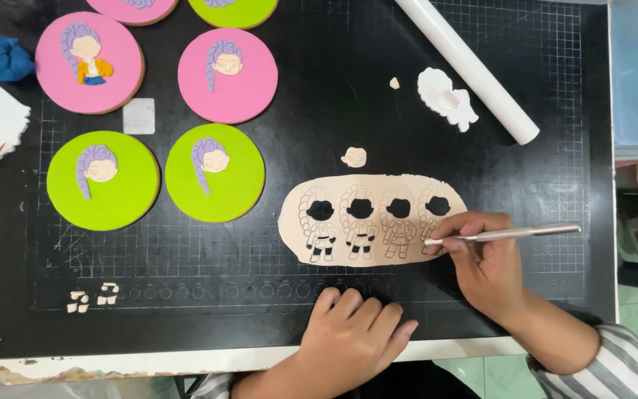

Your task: Tracing detailed outlines and patterns onto flat clay figures using a stylus tool and placing small clay accents.

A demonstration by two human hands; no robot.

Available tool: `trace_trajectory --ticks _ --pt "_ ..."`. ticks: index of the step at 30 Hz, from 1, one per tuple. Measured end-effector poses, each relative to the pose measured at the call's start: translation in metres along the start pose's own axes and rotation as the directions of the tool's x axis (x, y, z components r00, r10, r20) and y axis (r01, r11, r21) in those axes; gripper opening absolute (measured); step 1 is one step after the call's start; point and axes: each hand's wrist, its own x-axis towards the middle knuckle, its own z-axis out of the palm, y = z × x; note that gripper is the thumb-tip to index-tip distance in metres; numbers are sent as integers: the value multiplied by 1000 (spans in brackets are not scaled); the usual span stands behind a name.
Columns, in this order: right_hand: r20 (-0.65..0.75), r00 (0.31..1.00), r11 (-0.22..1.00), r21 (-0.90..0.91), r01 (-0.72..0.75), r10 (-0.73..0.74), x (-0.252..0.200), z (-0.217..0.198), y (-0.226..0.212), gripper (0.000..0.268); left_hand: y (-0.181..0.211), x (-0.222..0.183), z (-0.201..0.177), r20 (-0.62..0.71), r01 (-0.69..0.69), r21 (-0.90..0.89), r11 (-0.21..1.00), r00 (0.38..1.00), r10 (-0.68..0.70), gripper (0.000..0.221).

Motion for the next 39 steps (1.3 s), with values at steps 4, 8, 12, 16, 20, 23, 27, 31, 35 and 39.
trace_trajectory --ticks 4,8,12,16,20,23,27,31,35,39 --pt "-5 1000 1000 8 14 -14 -1 -1 3 17 0 0 -1 20 1 -3 1000 1000 -1 30" --pt "-9 999 999 -30 -35 34 6 0 -8 14 -1 0 -1 2 -7 8 1000 1000 7 31" --pt "24 999 999 -24 40 -40 1 -8 -3 45 0 -1 -1 7 -2 7 1000 1000 2 30" --pt "-21 1000 998 -53 17 -18 -2 -12 -1 69 0 -2 0 15 -4 3 1000 1000 4 31" --pt "-25 999 1000 -17 20 -20 -1 -14 -1 67 0 -1 0 7 -7 12 1000 1000 7 30" --pt "14 999 998 -60 31 -30 0 -12 0 54 0 -1 0 7 -7 8 1000 1000 7 30" --pt "33 999 998 -64 23 -21 1 -9 -2 47 0 -1 1 6 -8 4 1000 1000 8 29" --pt "37 999 999 -45 24 -22 1 -7 -2 48 0 -1 0 17 -13 11 1000 1000 13 30" --pt "56 998 998 -47 38 -36 2 -7 -2 47 1 -2 0 13 -10 8 1000 1000 10 29" --pt "72 996 997 -54 51 -47 3 -6 -3 48 1 -1 0 16 -14 13 1000 1000 14 29"
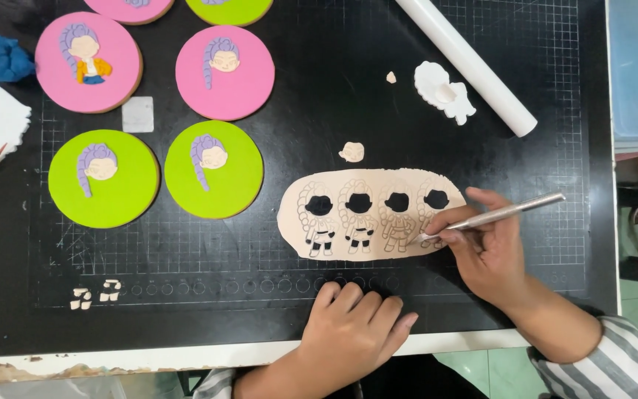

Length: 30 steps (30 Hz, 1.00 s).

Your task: Tracing detailed outlines and patterns onto flat clay figures using a stylus tool and placing small clay accents.

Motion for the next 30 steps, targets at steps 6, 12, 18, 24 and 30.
trace_trajectory --ticks 6,12,18,24,30 --pt "-5 1000 1000 13 -6 6 0 1 1 48 0 0 0 -6 0 10 1000 1000 0 30" --pt "-19 1000 1000 -23 -21 20 1 1 1 48 0 1 0 -6 6 -1 1000 1000 -6 28" --pt "-59 996 998 -23 -64 62 2 2 0 46 0 2 -2 4 1 -2 1000 1000 -1 28" --pt "-101 994 999 -20 37 -38 2 1 2 47 1 2 -1 11 -1 -15 1000 1000 1 26" --pt "55 877 871 -104 480 -477 -15 -2 -2 57 1 0 0 -2 2 -8 1000 1000 -3 28"
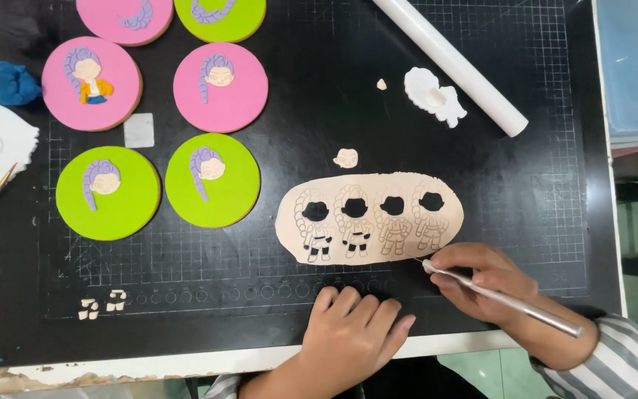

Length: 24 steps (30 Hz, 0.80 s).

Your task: Tracing detailed outlines and patterns onto flat clay figures using a stylus tool and placing small clay accents.

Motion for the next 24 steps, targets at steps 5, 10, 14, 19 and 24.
trace_trajectory --ticks 5,10,14,19,24 --pt "35 999 999 -48 16 -15 0 4 5 43 0 0 -1 -5 1 13 1000 1000 -1 29" --pt "62 998 994 -98 36 -30 0 4 8 48 -1 1 -1 -8 4 9 1000 1000 -4 29" --pt "68 998 995 -93 17 -10 2 5 6 46 -1 0 -1 -3 0 1 1000 1000 0 29" --pt "73 997 995 -96 26 -19 -1 5 9 45 -1 0 -1 -8 3 1 1000 1000 -3 30" --pt "72 997 996 -84 22 -16 -1 4 9 45 -1 0 -1 -9 7 0 1000 1000 -7 30"
